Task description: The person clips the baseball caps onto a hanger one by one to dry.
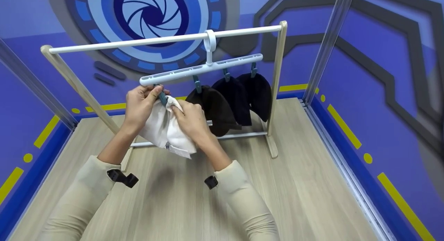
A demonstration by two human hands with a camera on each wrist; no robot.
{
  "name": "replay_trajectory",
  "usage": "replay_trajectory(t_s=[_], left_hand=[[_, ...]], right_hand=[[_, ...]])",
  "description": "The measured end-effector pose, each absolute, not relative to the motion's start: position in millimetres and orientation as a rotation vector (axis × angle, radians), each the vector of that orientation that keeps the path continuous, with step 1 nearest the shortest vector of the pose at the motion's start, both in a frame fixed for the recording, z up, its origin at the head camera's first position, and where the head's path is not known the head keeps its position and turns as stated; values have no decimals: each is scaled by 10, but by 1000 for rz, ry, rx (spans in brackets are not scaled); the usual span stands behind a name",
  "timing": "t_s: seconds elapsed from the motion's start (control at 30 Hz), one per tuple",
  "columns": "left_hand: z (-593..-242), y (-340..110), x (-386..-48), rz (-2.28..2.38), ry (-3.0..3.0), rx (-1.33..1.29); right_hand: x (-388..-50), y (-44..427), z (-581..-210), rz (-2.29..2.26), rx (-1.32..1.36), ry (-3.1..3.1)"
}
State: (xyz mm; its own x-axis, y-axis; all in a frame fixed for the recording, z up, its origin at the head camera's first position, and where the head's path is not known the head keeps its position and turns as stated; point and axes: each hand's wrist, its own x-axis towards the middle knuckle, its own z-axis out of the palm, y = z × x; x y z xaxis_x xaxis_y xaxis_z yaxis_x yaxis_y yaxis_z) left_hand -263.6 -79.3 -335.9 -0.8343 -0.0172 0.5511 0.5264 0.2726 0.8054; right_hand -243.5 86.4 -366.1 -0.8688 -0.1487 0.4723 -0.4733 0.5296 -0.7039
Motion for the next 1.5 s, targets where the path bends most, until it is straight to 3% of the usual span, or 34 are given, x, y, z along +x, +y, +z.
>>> replay_trajectory(t_s=[1.5], left_hand=[[-3517, -899, -2630, -1486, -2192, -577]], right_hand=[[-2316, 1043, -3738, 1335, 626, -2401]])
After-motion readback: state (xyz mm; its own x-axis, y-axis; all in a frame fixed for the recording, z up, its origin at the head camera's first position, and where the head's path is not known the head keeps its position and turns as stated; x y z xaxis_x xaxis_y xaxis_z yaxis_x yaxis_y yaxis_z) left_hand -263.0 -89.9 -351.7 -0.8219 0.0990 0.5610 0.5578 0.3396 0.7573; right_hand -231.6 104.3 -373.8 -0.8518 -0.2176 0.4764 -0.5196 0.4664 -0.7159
